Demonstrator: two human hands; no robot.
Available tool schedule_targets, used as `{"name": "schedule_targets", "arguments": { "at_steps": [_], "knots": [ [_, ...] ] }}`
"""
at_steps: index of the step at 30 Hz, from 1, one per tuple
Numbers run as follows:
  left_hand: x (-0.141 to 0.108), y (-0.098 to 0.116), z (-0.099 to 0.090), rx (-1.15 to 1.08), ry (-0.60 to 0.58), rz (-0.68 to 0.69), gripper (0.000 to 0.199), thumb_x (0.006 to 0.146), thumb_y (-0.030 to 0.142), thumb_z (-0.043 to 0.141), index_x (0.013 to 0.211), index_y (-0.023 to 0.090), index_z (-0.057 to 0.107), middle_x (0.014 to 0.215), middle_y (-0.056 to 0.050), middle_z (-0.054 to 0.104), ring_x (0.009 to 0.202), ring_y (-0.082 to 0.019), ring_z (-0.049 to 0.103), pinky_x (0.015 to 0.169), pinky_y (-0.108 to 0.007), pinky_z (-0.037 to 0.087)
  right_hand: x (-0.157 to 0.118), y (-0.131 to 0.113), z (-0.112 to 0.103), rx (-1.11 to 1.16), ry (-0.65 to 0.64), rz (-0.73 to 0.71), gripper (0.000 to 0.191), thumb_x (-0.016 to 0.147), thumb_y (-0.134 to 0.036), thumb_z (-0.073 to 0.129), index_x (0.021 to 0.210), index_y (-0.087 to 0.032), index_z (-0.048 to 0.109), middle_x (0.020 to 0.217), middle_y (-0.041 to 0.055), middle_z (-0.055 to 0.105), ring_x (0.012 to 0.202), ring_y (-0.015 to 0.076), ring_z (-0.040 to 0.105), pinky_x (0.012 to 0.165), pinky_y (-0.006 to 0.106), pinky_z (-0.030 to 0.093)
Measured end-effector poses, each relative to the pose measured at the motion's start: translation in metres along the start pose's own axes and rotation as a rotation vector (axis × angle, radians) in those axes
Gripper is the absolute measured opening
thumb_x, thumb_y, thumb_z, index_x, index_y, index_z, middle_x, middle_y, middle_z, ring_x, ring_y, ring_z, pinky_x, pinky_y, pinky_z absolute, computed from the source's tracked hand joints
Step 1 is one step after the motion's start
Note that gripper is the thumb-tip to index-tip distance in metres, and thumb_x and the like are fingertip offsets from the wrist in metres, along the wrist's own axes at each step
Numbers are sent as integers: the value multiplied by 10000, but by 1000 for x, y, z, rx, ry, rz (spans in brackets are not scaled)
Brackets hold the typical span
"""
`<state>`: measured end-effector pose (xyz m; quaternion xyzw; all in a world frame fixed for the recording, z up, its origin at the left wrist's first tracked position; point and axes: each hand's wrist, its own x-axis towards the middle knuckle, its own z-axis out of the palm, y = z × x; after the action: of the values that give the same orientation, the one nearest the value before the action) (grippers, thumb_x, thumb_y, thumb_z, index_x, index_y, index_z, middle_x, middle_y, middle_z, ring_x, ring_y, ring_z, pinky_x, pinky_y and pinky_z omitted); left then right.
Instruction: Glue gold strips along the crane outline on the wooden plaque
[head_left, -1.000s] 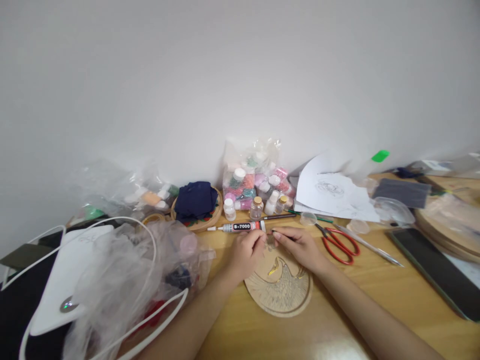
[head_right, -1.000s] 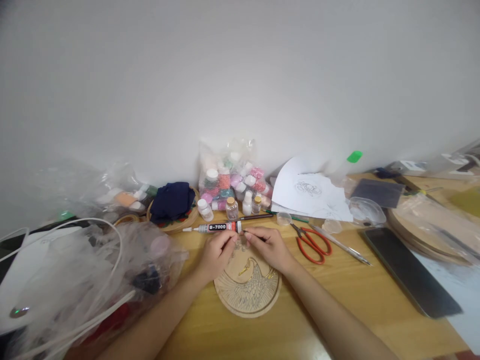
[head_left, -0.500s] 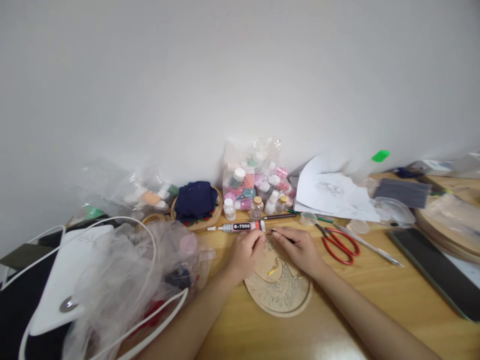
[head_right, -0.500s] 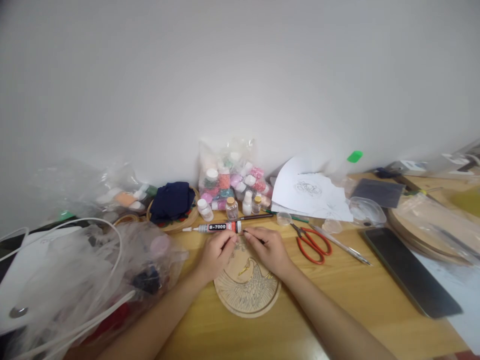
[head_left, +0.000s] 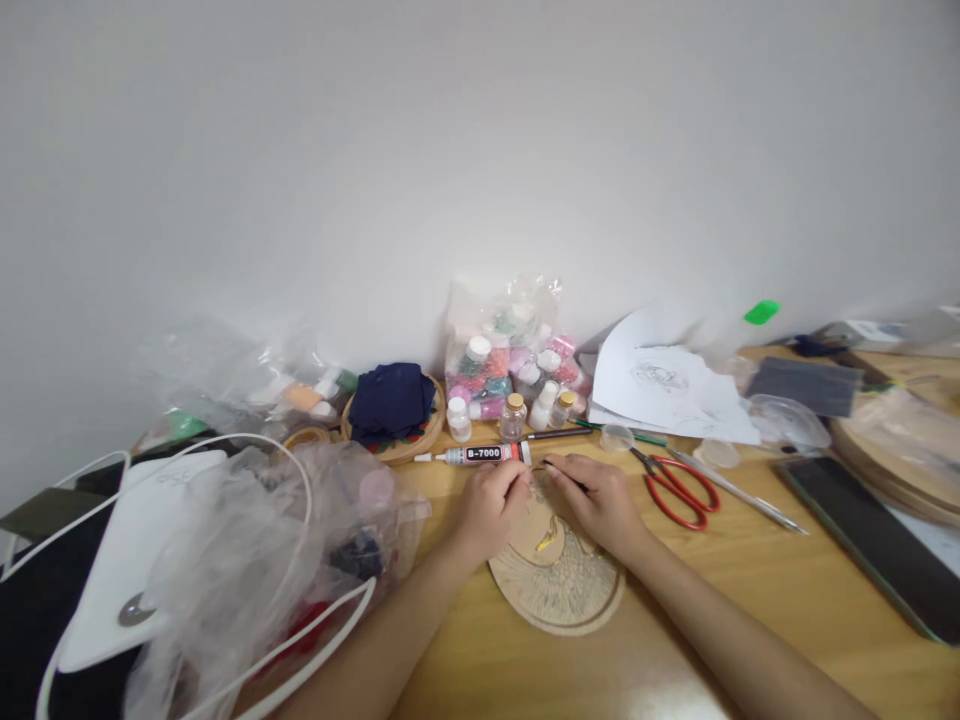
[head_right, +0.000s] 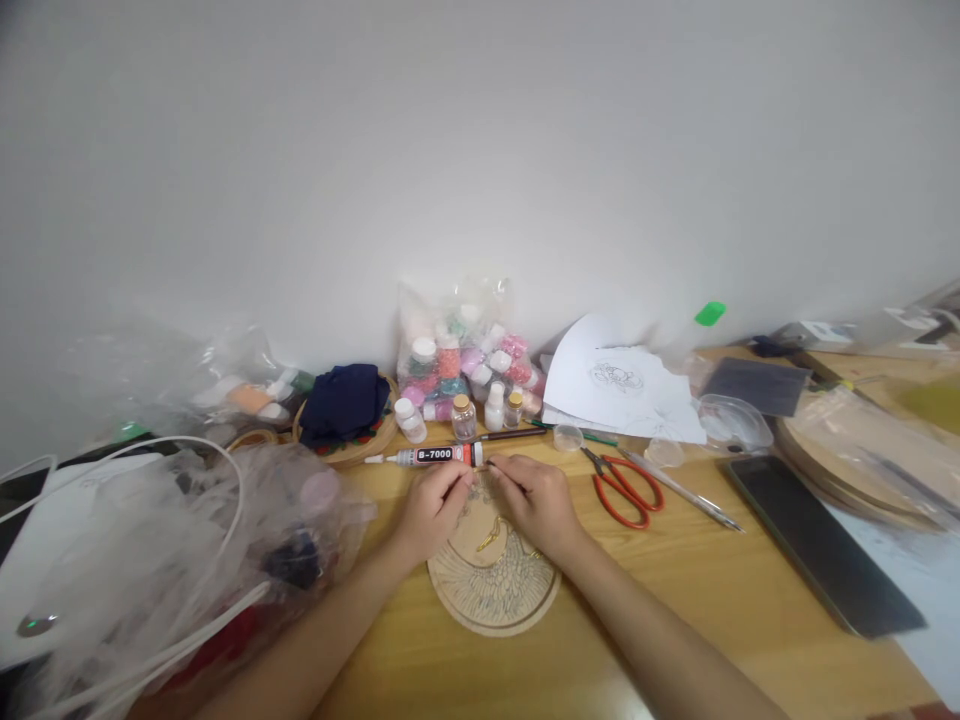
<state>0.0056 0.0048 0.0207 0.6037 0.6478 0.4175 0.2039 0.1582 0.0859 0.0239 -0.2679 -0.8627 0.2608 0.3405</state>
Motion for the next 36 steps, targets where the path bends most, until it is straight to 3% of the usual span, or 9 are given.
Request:
{"name": "schedule_targets", "arguments": {
  "at_steps": [12,22,36],
  "knots": [
    [0,1,-1,20,2,-9,210,870,181,435,715,189,578,640,1,610,630,-136,546,626,-247,380,-2,-1,1,-171,43,-81,273,931,-223,447,961,-151,708,740,84,723,633,156,662,576,228,504],
    [-1,0,1,5,6,-19,220,870,180,434,700,187,572,628,4,593,625,-130,527,614,-245,362,-5,-1,0,-448,49,-195,293,934,-176,415,998,-147,700,761,73,725,635,146,641,565,222,459],
    [0,-1,2,4,5,-16,221,867,173,425,698,185,566,631,4,586,635,-129,526,611,-244,359,-6,-3,0,-488,37,-206,273,922,-156,437,1045,-163,681,777,74,720,662,154,637,592,241,443]
  ]
}}
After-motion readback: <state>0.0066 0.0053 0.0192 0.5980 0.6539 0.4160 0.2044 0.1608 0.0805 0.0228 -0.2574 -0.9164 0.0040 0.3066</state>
